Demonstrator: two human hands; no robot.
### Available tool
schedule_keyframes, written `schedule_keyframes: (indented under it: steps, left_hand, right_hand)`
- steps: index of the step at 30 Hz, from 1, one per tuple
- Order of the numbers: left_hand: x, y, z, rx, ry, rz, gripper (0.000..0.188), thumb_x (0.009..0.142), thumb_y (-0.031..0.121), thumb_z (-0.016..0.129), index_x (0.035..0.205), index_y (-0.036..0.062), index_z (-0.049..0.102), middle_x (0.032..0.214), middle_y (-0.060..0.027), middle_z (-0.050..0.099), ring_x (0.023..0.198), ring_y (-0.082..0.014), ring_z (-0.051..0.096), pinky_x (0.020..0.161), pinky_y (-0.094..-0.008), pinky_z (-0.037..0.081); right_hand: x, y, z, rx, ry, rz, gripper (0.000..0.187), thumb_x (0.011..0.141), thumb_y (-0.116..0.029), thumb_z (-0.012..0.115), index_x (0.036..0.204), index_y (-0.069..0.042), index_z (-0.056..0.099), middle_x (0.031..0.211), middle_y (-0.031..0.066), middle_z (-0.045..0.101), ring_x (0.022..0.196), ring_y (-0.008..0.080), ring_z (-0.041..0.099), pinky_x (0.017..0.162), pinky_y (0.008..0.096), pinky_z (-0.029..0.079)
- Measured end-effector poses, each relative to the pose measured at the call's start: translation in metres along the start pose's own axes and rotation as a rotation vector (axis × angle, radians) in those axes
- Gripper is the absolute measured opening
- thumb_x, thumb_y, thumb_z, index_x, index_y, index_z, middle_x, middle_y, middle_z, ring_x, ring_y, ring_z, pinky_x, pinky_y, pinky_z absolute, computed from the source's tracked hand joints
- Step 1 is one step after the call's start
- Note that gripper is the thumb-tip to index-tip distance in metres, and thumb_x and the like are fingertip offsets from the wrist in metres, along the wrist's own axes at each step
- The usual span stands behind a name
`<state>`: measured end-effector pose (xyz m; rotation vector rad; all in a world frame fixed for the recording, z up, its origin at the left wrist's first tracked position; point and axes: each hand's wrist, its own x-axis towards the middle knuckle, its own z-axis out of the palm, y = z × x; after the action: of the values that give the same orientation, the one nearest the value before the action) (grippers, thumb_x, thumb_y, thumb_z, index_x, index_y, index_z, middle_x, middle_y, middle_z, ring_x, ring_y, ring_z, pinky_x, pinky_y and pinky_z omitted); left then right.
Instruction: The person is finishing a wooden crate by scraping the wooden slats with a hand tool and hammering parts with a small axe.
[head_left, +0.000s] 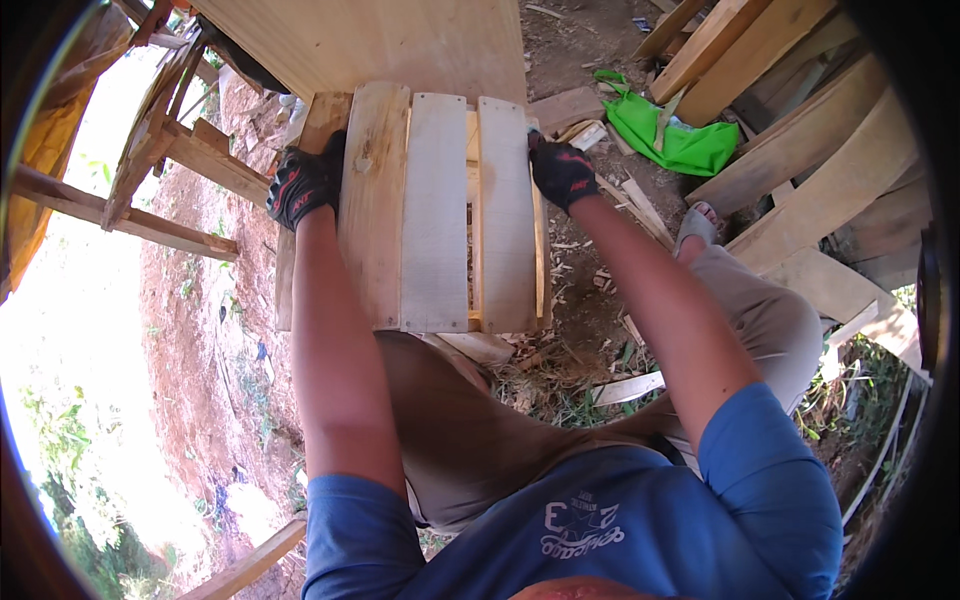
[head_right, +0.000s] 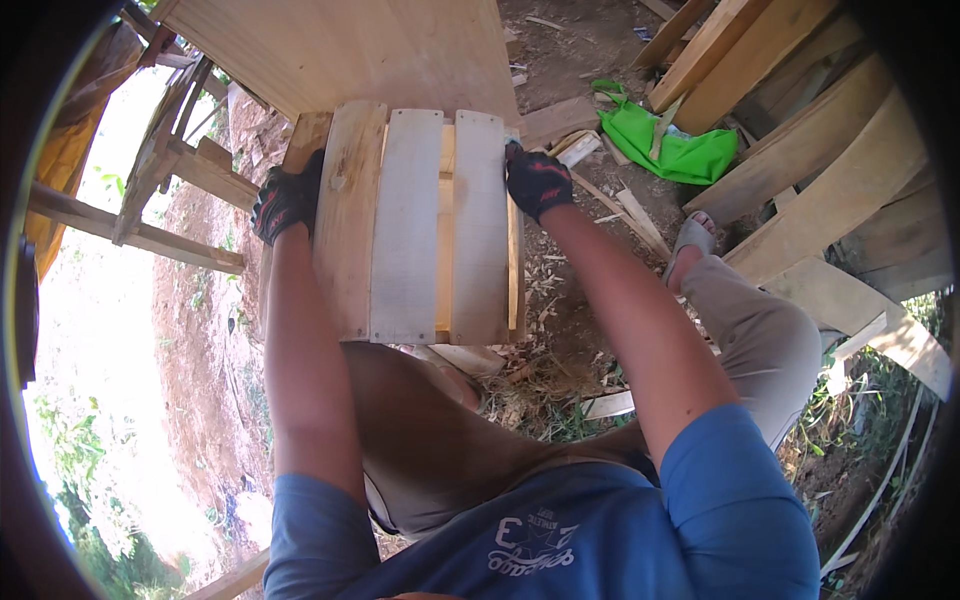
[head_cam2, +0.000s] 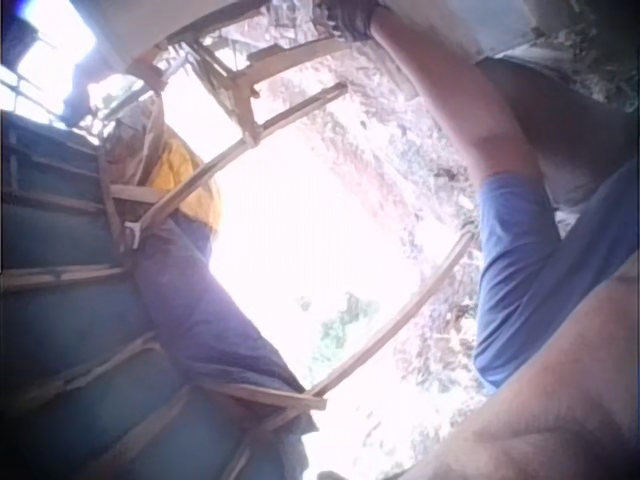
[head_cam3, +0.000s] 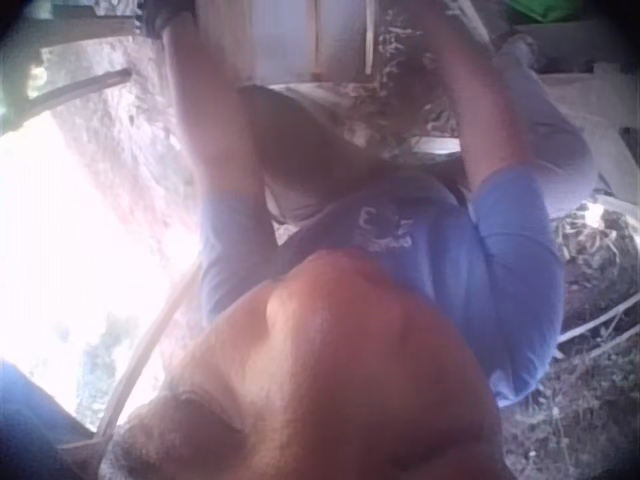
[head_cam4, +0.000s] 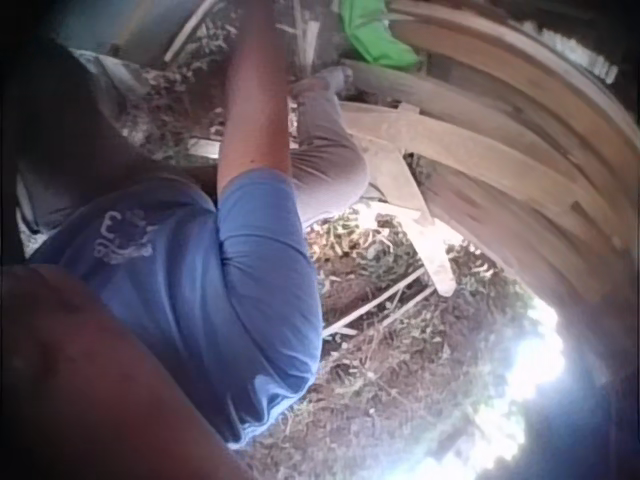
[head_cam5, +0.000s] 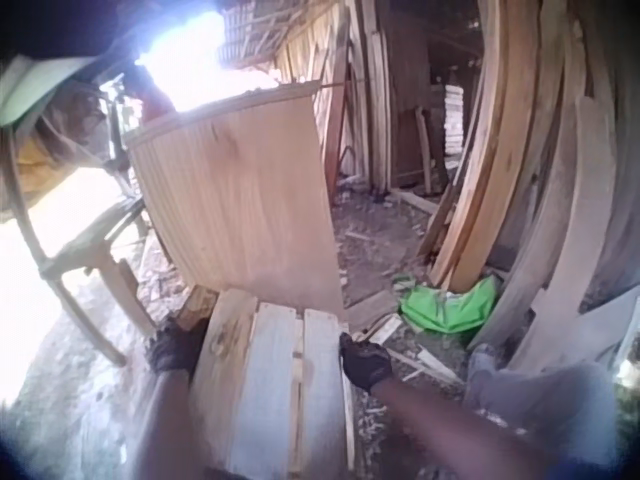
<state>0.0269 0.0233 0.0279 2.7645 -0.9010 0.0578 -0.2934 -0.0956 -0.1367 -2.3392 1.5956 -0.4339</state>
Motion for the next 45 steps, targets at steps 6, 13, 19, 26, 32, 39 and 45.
schedule_keyframes:
  steps: [6,13,19,26,32,39,45]
  left_hand:
    - [0.006,-0.008,-0.004,0.012,-0.032,-0.007,0.097,0.079,0.087,0.062,0.137,0.0105,0.068,0.137,-0.0204,0.07,0.128,-0.0381,0.066,0.106,-0.0516,0.051]
    - [-0.002,0.002,-0.009,0.013,-0.047,0.0,0.101,0.078,0.089,0.061,0.141,0.0091,0.066,0.142,-0.0193,0.067,0.131,-0.0372,0.065,0.108,-0.0514,0.05]
    - [-0.002,0.004,-0.012,0.013,-0.088,0.006,0.104,0.077,0.09,0.059,0.144,0.0102,0.064,0.144,-0.0196,0.066,0.132,-0.0368,0.064,0.11,-0.0522,0.049]
    - [-0.004,0.002,-0.018,0.012,-0.111,-0.013,0.1,0.08,0.087,0.06,0.144,0.0104,0.063,0.144,-0.019,0.066,0.132,-0.0387,0.063,0.11,-0.0537,0.048]
    - [0.003,-0.002,-0.004,0.052,-0.016,-0.004,0.095,0.079,0.087,0.063,0.136,0.0117,0.069,0.136,-0.0184,0.071,0.128,-0.0378,0.067,0.106,-0.0529,0.05]
    - [-0.001,0.011,-0.003,0.034,-0.025,0.003,0.096,0.079,0.087,0.062,0.138,0.0108,0.068,0.138,-0.0188,0.07,0.129,-0.0373,0.066,0.108,-0.0525,0.05]
    - [0.006,-0.005,-0.01,0.058,-0.083,-0.013,0.105,0.079,0.091,0.057,0.146,0.0096,0.062,0.147,-0.019,0.064,0.135,-0.0379,0.061,0.11,-0.054,0.048]
  right_hand:
    - [-0.103,-0.018,0.003,-0.042,0.073,-0.194,0.03,0.107,-0.023,0.045,0.115,-0.007,0.069,0.083,0.0197,0.074,0.07,0.0399,0.072,0.062,0.053,0.057]
    - [-0.256,-0.052,-0.04,-0.003,0.018,-0.222,0.06,0.098,-0.012,0.056,0.156,-0.005,0.043,0.079,0.0145,0.073,0.067,0.0347,0.072,0.06,0.0512,0.055]
    - [-0.268,-0.051,-0.036,0.256,-0.015,-0.132,0.065,0.098,-0.008,0.055,0.161,-0.011,0.038,0.085,0.0193,0.074,0.071,0.0414,0.071,0.059,0.0542,0.052]
    - [-0.262,-0.046,-0.029,-0.004,0.204,-0.3,0.063,0.095,-0.008,0.057,0.156,-0.008,0.043,0.082,0.0133,0.075,0.059,0.0301,0.067,0.054,0.0447,0.054]
    - [-0.134,-0.022,0.009,0.102,0.183,-0.111,0.04,0.102,-0.019,0.055,0.141,-0.021,0.057,0.083,0.0207,0.072,0.071,0.0397,0.071,0.063,0.0569,0.055]
    - [-0.041,0.013,0.014,0.01,0.16,-0.085,0.031,0.104,-0.023,0.049,0.127,-0.011,0.066,0.093,0.0209,0.076,0.079,0.0407,0.074,0.069,0.0544,0.058]
    - [-0.141,-0.02,-0.017,0.024,-0.036,-0.26,0.032,0.1,-0.017,0.05,0.123,-0.002,0.065,0.081,0.0178,0.075,0.071,0.0365,0.074,0.066,0.0514,0.059]
